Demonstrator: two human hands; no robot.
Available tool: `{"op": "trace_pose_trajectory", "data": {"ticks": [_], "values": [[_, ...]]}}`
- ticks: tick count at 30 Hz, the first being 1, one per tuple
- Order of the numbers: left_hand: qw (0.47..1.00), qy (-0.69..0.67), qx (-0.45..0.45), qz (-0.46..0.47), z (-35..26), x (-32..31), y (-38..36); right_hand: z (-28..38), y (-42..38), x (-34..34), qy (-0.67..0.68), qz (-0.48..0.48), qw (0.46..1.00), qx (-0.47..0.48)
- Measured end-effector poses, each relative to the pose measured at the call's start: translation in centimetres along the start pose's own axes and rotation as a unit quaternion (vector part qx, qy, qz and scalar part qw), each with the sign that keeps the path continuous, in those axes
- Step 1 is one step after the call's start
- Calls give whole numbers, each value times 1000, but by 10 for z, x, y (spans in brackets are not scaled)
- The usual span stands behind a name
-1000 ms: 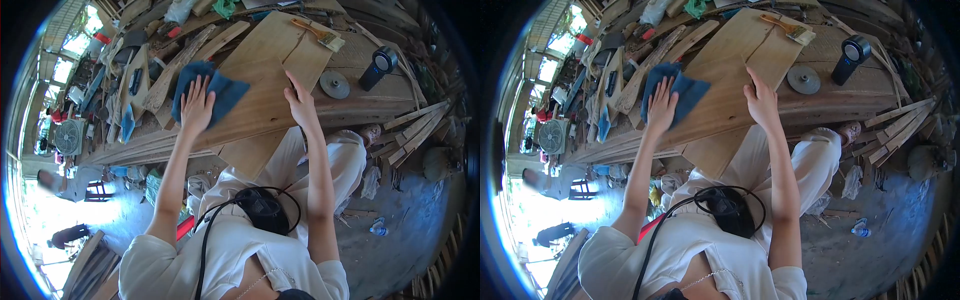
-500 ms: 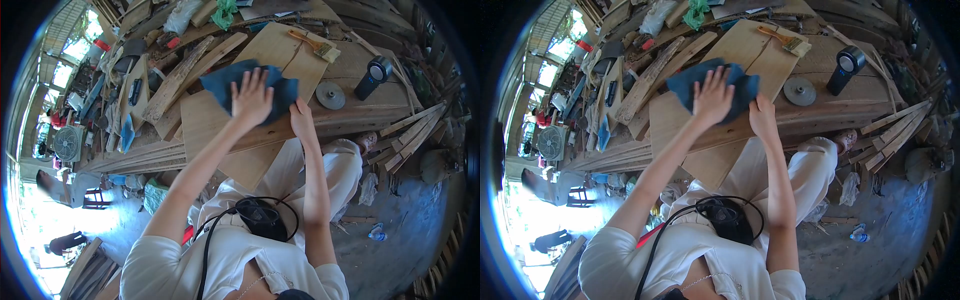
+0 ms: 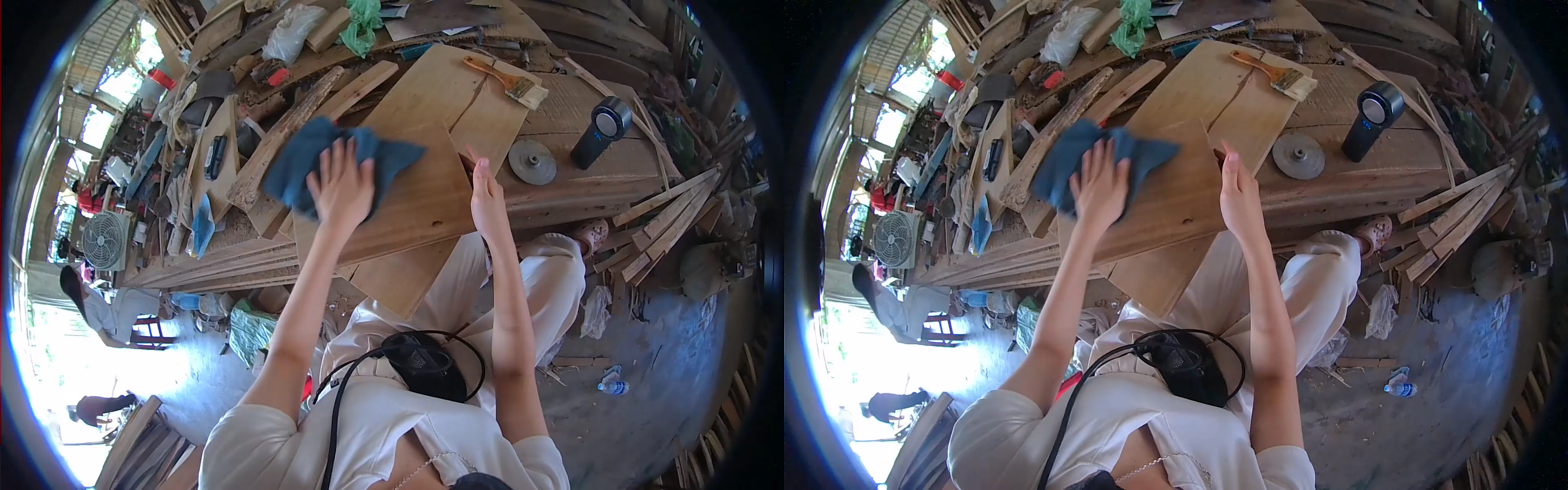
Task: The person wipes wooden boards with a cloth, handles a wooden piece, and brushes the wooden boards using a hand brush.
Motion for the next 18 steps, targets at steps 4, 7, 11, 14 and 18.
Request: {"op": "trace_pose_trajectory", "data": {"ticks": [4,7,11,14,18], "values": [[991,-24,-132,-17,-89,-27,31,4,-1,-2,44,-23,997,59],[974,-50,-218,-30,-113,-16,-18,3,0,0,72,-3,997,26],[979,-61,-191,37,-63,26,-63,-5,-1,0,134,32,990,-5],[993,0,-100,63,2,32,-73,-8,1,-3,77,16,997,6],[1000,9,18,7,40,14,-38,-3,-1,-1,-4,-16,999,33]]}}
Point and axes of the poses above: each hand's wrist, its own y-axis towards the middle knuckle, its own x-axis out of the back of the hand, z = x × y, the point moved 1 cm from there along y, towards the middle knuckle, and after that the axes turned 7 degrees about -x, right-handed, at the moved point
